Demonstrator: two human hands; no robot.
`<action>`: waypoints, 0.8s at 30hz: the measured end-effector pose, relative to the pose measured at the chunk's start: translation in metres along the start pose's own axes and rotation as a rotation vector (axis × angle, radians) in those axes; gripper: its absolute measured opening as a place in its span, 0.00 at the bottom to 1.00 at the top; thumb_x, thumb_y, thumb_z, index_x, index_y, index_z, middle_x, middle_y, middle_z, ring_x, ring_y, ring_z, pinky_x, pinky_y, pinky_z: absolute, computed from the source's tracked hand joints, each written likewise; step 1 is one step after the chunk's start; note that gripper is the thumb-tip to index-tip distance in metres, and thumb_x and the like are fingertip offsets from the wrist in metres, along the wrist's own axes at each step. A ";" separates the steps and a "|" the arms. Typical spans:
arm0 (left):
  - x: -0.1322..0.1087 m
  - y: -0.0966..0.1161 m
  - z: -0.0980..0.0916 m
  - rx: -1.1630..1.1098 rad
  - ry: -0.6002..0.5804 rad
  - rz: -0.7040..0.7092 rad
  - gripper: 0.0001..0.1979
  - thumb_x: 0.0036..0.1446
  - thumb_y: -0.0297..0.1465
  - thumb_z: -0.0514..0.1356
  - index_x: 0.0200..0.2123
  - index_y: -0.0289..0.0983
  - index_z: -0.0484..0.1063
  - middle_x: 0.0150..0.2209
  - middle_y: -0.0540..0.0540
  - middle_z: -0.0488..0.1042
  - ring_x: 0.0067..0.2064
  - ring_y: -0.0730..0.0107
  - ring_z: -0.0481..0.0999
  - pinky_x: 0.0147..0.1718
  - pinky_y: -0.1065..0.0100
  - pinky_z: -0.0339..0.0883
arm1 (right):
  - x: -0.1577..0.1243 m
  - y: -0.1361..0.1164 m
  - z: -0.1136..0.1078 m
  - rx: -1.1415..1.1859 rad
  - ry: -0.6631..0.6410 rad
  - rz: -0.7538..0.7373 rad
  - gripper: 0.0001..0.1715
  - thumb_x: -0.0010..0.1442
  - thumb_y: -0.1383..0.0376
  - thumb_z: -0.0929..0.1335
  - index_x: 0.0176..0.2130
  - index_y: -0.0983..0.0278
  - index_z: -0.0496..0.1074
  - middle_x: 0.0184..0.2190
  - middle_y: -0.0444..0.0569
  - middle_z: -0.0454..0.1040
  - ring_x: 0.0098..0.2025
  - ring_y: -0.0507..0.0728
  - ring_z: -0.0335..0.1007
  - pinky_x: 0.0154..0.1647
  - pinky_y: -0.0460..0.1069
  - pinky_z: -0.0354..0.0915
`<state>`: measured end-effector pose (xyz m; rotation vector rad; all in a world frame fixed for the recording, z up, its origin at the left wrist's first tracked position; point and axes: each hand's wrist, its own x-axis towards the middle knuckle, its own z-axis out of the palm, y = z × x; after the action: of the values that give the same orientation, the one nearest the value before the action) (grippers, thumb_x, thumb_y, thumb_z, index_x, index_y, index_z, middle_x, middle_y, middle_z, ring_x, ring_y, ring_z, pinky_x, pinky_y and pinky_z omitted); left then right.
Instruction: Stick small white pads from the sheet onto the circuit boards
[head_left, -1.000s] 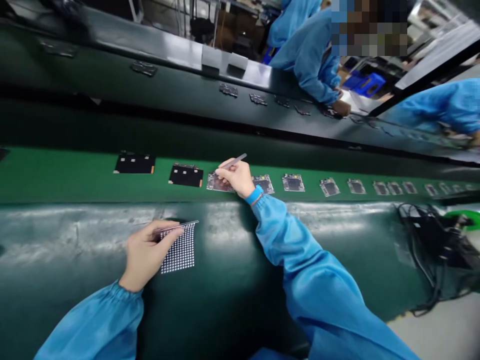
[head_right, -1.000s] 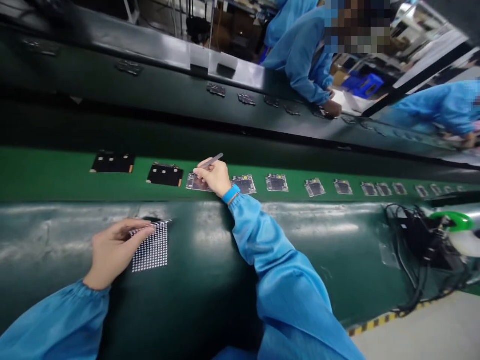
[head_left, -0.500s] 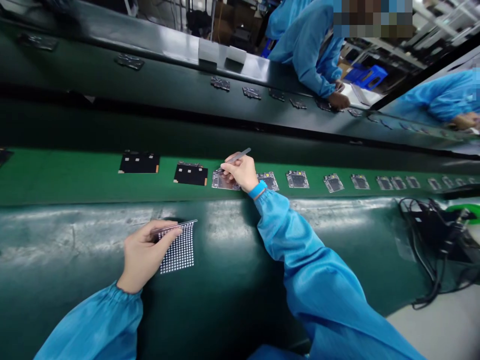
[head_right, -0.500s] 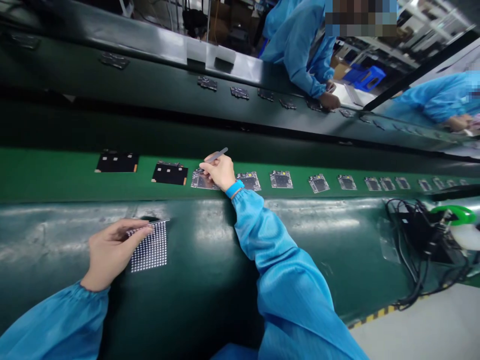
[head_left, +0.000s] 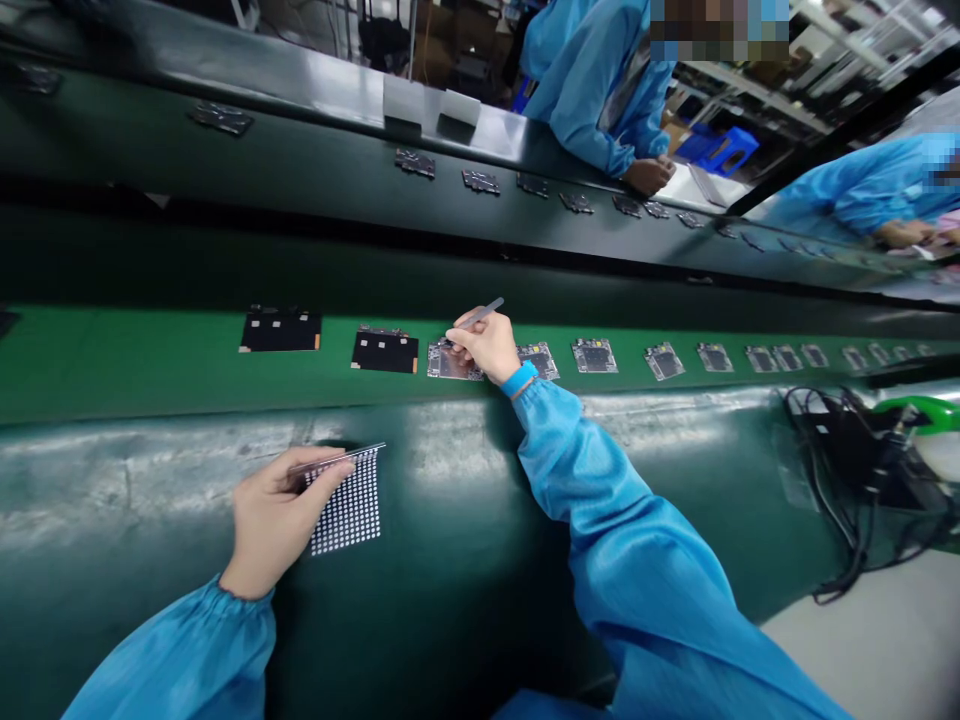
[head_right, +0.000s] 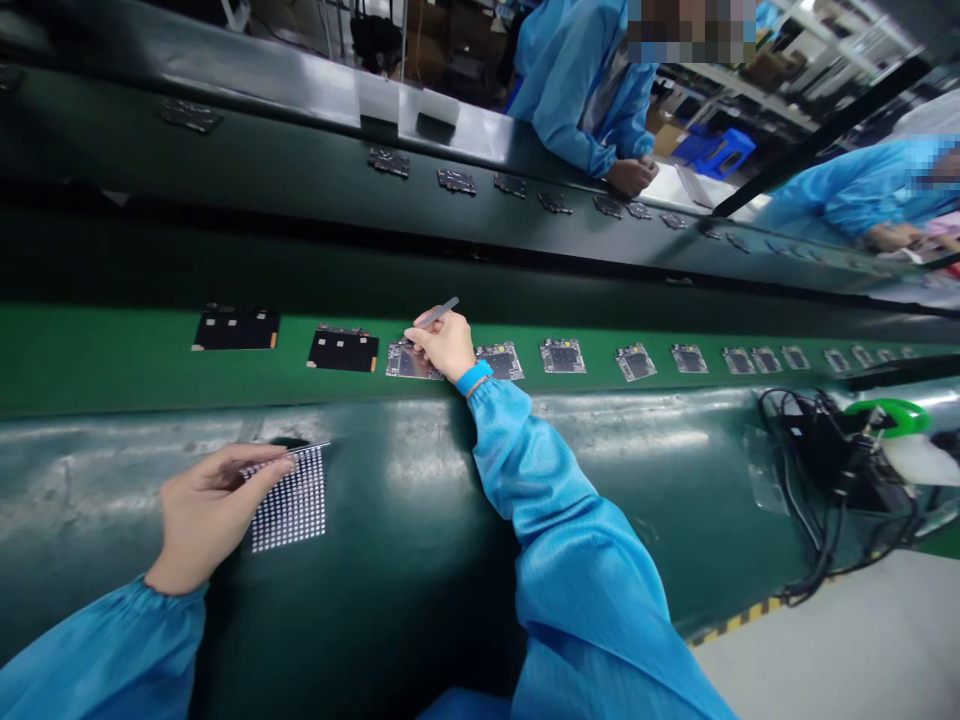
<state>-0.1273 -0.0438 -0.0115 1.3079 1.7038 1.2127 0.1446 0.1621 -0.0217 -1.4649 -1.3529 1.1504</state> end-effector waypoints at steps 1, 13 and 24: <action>0.000 0.001 0.000 0.000 -0.001 0.000 0.10 0.51 0.41 0.72 0.34 0.42 0.83 0.33 0.48 0.84 0.36 0.61 0.85 0.38 0.64 0.81 | 0.000 0.000 -0.001 -0.006 0.004 -0.007 0.12 0.50 0.67 0.76 0.34 0.65 0.71 0.19 0.43 0.74 0.17 0.50 0.68 0.16 0.44 0.65; -0.001 -0.007 0.000 0.004 -0.006 -0.058 0.11 0.50 0.40 0.73 0.35 0.42 0.83 0.35 0.49 0.85 0.37 0.62 0.84 0.40 0.65 0.80 | -0.009 0.004 -0.017 0.005 -0.019 -0.096 0.13 0.50 0.62 0.76 0.32 0.63 0.71 0.20 0.42 0.73 0.20 0.52 0.70 0.20 0.45 0.67; 0.001 -0.006 0.001 0.009 -0.012 -0.008 0.11 0.51 0.41 0.72 0.35 0.42 0.83 0.35 0.49 0.85 0.36 0.62 0.84 0.37 0.66 0.79 | -0.032 -0.013 -0.011 -0.611 -0.234 -0.639 0.15 0.63 0.58 0.73 0.48 0.61 0.74 0.51 0.55 0.79 0.56 0.66 0.72 0.58 0.62 0.66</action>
<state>-0.1289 -0.0434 -0.0173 1.3104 1.7061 1.1915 0.1514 0.1317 -0.0036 -1.1412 -2.2619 0.5137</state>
